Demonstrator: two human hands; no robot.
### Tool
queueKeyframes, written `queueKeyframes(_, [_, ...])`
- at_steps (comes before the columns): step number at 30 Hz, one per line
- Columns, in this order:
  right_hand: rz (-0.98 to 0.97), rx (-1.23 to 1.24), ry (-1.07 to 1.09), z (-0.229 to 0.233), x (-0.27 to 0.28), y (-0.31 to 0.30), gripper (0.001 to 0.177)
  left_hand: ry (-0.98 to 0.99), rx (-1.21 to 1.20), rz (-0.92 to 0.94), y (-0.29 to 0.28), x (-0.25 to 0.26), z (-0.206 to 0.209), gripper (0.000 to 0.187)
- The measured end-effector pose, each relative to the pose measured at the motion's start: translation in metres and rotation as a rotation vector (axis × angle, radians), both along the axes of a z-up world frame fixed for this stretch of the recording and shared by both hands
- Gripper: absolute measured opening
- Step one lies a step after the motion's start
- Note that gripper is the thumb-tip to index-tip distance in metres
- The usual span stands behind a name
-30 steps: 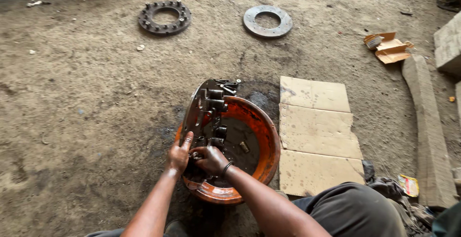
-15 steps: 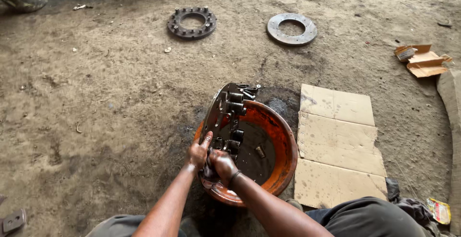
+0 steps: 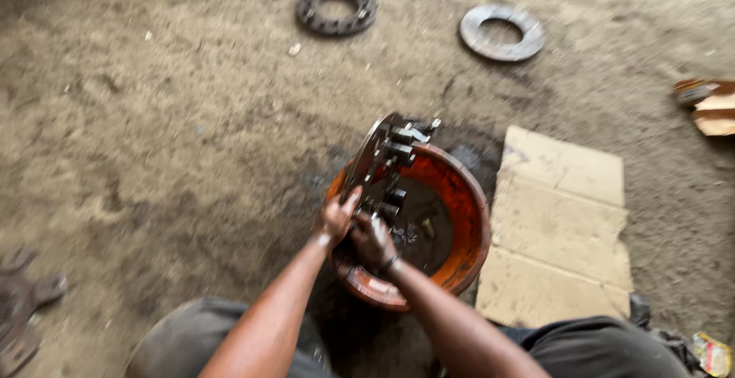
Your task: The person sits on the ground and scrubs a metal mechanical part with a rag while dipping it into a bucket of dark liquid. The person repeatedly wipes and rinses the part, focusing on different sections of the component.
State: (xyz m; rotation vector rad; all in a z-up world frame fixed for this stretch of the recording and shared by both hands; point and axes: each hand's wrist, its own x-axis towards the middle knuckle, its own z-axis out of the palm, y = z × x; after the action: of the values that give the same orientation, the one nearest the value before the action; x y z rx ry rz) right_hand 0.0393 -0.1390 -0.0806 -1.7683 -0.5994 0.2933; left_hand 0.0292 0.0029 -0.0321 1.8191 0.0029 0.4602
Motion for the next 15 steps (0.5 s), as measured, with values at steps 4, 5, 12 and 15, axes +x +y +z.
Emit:
queueKeyframes(4, [0.121,0.157,0.507,-0.026,0.029,0.007,0.028,0.26,-0.247,0.027,-0.002,0.006,-0.009,0.054])
queueKeyframes(5, [0.116,0.36,0.974,-0.024,0.028,-0.001,0.034,0.486,-0.476,0.007,-0.005,0.008,-0.006,0.054])
queueKeyframes(12, [-0.079,0.404,1.129,-0.001,0.019,0.0,0.021,-0.104,-0.108,0.123,-0.023,-0.018,0.051,0.062])
queueKeyframes(15, [0.074,0.122,0.548,0.0,0.019,-0.012,0.019,0.163,0.053,0.145,-0.02,-0.017,0.062,0.071])
